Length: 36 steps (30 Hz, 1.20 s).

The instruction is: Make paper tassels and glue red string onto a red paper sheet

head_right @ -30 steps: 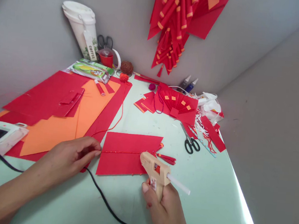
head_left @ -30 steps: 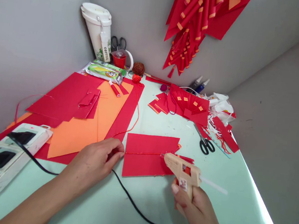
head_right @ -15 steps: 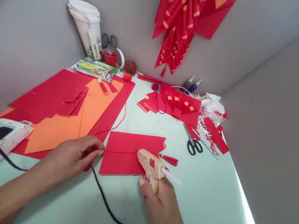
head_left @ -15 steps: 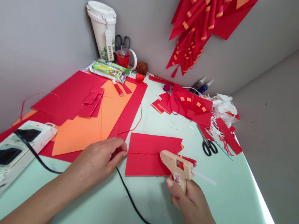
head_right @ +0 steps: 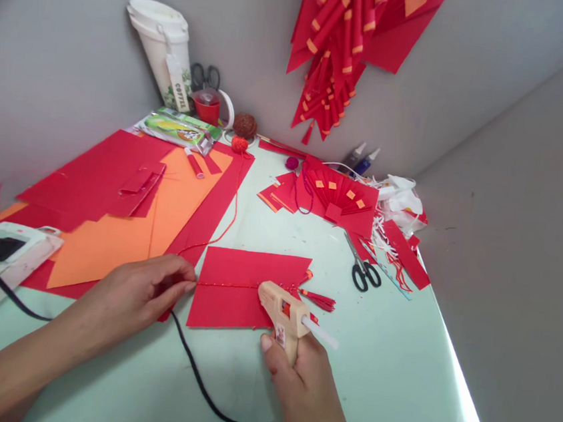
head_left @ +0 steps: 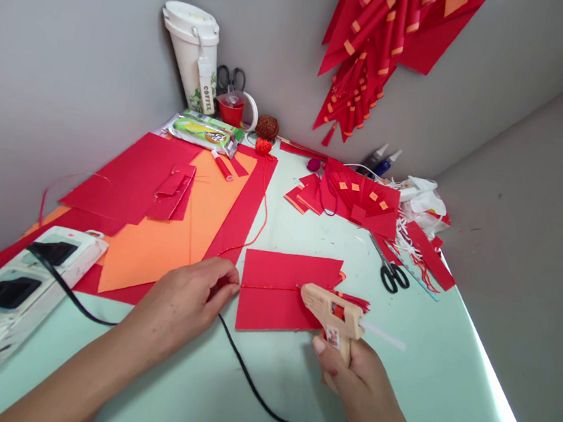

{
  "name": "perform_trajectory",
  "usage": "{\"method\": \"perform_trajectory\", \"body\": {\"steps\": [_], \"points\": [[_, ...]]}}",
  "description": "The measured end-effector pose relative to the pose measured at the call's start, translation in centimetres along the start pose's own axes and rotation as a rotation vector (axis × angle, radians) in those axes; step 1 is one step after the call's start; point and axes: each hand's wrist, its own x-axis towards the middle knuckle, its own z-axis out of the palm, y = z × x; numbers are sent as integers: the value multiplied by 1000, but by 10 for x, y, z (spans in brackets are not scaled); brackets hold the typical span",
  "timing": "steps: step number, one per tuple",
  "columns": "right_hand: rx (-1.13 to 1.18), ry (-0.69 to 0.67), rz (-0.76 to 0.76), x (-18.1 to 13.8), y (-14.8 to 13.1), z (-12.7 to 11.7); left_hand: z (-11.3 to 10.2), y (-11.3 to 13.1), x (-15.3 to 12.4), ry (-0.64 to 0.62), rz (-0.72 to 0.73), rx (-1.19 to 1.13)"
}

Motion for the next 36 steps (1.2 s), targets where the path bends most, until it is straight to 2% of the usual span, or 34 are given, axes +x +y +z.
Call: {"method": "perform_trajectory", "body": {"steps": [29,36], "points": [[15,-93,20,-4,5,-4,1,-1,1,3,-9,0],[37,-33,30,-5,6,-1,1,-1,0,1,-10,5]]}}
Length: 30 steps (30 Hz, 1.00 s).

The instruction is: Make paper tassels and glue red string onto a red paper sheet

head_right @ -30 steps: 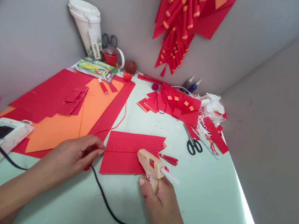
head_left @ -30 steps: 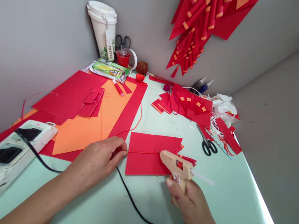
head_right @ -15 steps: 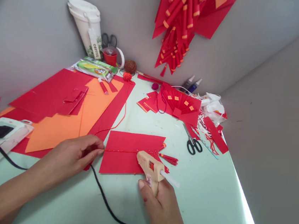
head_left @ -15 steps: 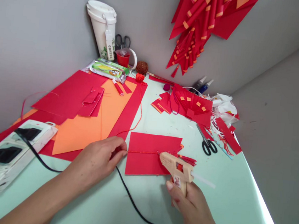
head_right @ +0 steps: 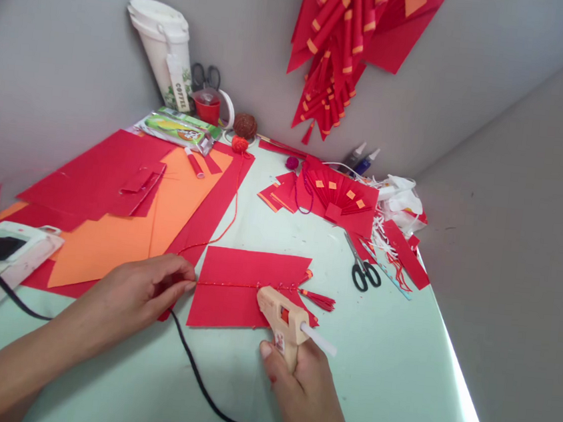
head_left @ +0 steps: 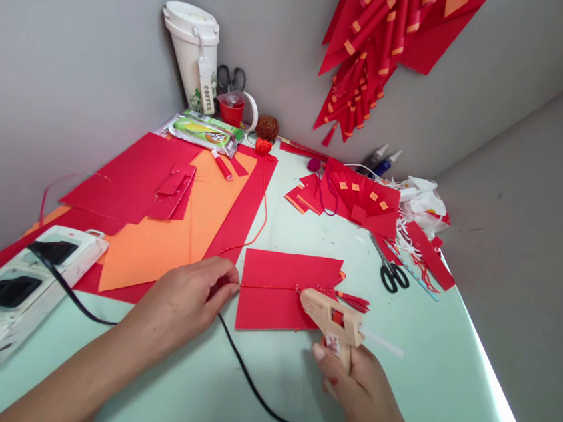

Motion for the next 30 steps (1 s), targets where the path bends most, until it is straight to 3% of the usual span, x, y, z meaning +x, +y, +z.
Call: {"method": "perform_trajectory", "body": {"steps": [6,11,18,30], "points": [[-24,-33,-4,1,0,-2,-1,1,0,2,5,0],[-9,24,-10,-1,1,2,1,0,-1,0,5,2],[-50,-81,32,-1,-4,-1,2,-2,0,12,8,12],[-14,-64,13,-4,-7,-4,-1,2,0,-2,12,17]]}}
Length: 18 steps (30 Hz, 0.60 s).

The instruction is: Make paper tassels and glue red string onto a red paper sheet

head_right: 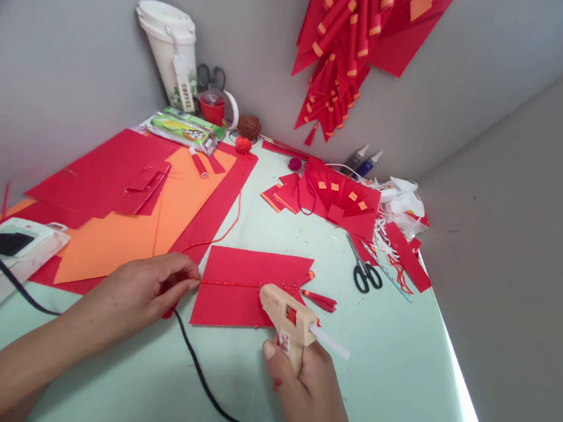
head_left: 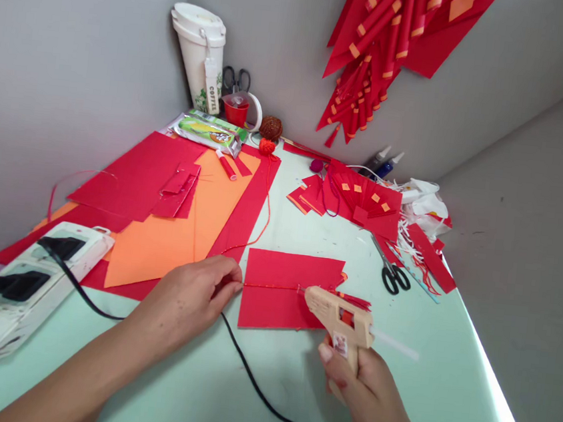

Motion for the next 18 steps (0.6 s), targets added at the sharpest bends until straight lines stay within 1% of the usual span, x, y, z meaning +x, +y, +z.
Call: {"method": "perform_trajectory", "body": {"steps": [6,12,18], "points": [[-32,35,-34,7,-8,6,-3,4,0,-1,-10,4],[-65,-37,-16,9,-17,5,-2,3,-1,-10,-10,5],[-73,-56,-20,11,-20,5,-2,2,0,-14,-12,-7]]}}
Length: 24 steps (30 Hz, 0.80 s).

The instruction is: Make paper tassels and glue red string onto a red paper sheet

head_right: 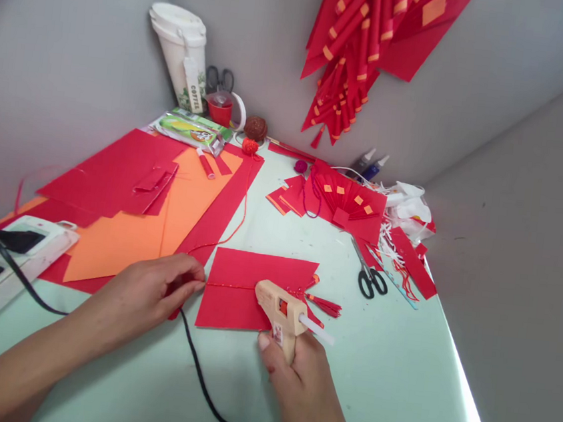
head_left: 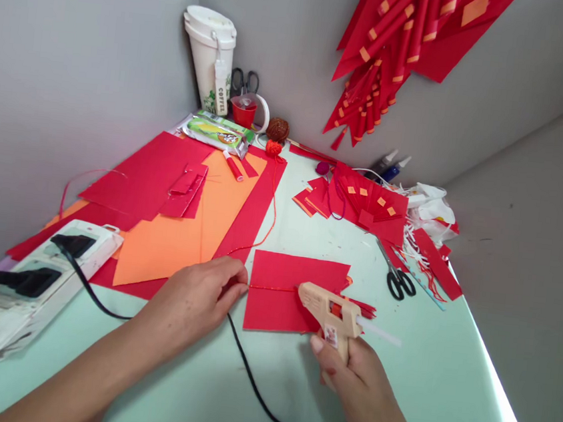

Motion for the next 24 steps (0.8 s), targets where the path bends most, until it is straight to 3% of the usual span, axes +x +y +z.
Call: {"method": "perform_trajectory", "body": {"steps": [24], "points": [[1,33,-39,0,5,1,-1,1,-1,16,15,3]]}}
